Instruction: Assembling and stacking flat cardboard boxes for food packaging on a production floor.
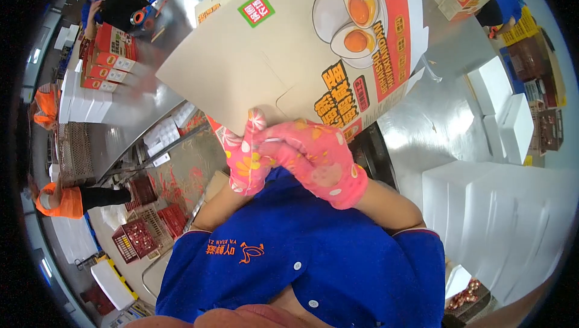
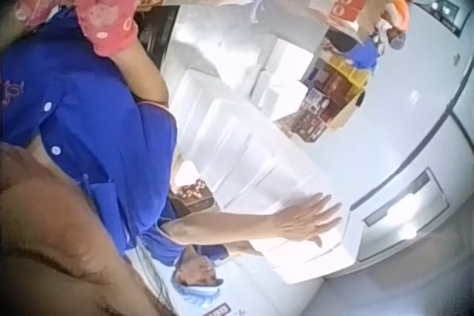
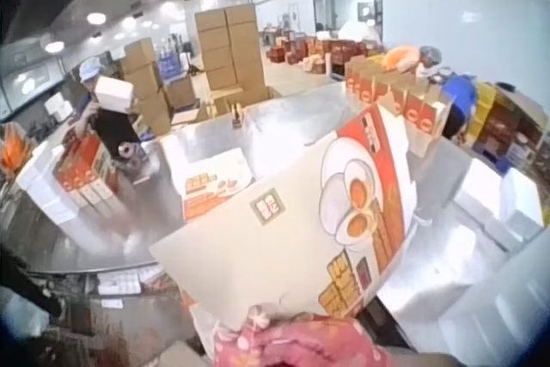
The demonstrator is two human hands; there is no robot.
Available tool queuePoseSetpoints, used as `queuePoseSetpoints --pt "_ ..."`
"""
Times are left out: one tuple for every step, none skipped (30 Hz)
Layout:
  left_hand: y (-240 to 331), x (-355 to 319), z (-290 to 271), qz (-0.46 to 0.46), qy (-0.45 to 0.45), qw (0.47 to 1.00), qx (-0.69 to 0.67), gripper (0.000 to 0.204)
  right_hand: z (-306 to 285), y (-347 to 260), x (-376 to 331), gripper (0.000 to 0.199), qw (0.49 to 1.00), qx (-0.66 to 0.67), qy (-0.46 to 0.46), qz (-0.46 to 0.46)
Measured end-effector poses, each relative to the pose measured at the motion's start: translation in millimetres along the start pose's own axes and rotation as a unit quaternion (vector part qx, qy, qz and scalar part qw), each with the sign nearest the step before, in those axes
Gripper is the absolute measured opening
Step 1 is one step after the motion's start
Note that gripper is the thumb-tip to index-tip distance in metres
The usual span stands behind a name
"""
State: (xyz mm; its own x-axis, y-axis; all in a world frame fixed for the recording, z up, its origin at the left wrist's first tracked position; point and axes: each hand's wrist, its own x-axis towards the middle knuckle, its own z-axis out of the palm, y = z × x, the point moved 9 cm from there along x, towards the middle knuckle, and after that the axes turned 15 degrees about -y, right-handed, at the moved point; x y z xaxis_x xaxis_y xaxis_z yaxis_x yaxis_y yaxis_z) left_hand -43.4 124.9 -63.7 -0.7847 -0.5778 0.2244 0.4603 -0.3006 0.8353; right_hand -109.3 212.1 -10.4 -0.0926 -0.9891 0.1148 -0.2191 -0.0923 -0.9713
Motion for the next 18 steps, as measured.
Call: queuePoseSetpoints --pt "9 4 2 -0.032 0.040 0.996 0.068 0.012 2 11 -3 0.018 0.996 0.085 -0.002 0.035" --pt "12 5 -1 -0.063 0.079 0.986 0.135 0.007 5 22 -8 0.019 0.983 0.168 -0.004 0.070" --pt "13 6 1 -0.017 0.082 0.990 0.113 0.008 5 20 -10 0.019 0.983 0.168 -0.006 0.070" --pt "9 5 -4 -0.016 0.083 0.990 0.113 0.008 8 19 -12 0.021 0.979 0.184 -0.026 0.083" --pt "-2 2 -11 -0.036 0.096 0.990 0.094 0.007 11 17 -15 0.024 0.974 0.200 -0.045 0.095" --pt "-10 0 -17 -0.055 0.109 0.990 0.076 0.007 11 12 -18 0.024 0.974 0.200 -0.045 0.094" --pt "-11 1 -17 -0.054 0.107 0.990 0.077 0.007 10 2 -21 0.024 0.979 0.185 -0.041 0.073" --pt "-6 3 -17 -0.035 0.114 0.985 0.128 0.006 7 -4 -23 0.024 0.983 0.170 -0.037 0.053" --pt "1 3 -15 -0.017 0.119 0.977 0.179 0.006 5 0 -27 0.024 0.983 0.170 -0.034 0.052" --pt "1 2 -16 -0.018 0.115 0.977 0.179 0.006 7 7 -30 0.023 0.986 0.141 -0.058 0.064" --pt "6 2 -17 0.003 0.105 0.973 0.206 0.006 10 14 -33 0.022 0.987 0.111 -0.082 0.076" --pt "10 2 -15 0.022 0.094 0.968 0.232 0.006 8 20 -37 0.022 0.988 0.111 -0.076 0.077" --pt "11 0 -14 0.021 0.088 0.969 0.230 0.006 12 23 -39 0.020 0.988 0.084 -0.108 0.067" --pt "13 -3 -8 0.018 0.062 0.966 0.249 0.009 16 23 -40 0.019 0.987 0.057 -0.138 0.057" --pt "15 -3 -3 0.017 0.036 0.963 0.268 0.014 14 19 -38 0.019 0.988 0.057 -0.133 0.057" --pt "17 0 1 0.016 0.031 0.963 0.268 0.014 6 17 -34 0.017 0.985 0.131 -0.088 0.075" --pt "30 2 13 0.070 0.012 0.940 0.333 0.007 0 19 -31 0.018 0.974 0.205 -0.043 0.091" --pt "41 3 26 0.125 -0.007 0.910 0.394 0.006 -4 18 -24 0.018 0.974 0.203 -0.037 0.091"
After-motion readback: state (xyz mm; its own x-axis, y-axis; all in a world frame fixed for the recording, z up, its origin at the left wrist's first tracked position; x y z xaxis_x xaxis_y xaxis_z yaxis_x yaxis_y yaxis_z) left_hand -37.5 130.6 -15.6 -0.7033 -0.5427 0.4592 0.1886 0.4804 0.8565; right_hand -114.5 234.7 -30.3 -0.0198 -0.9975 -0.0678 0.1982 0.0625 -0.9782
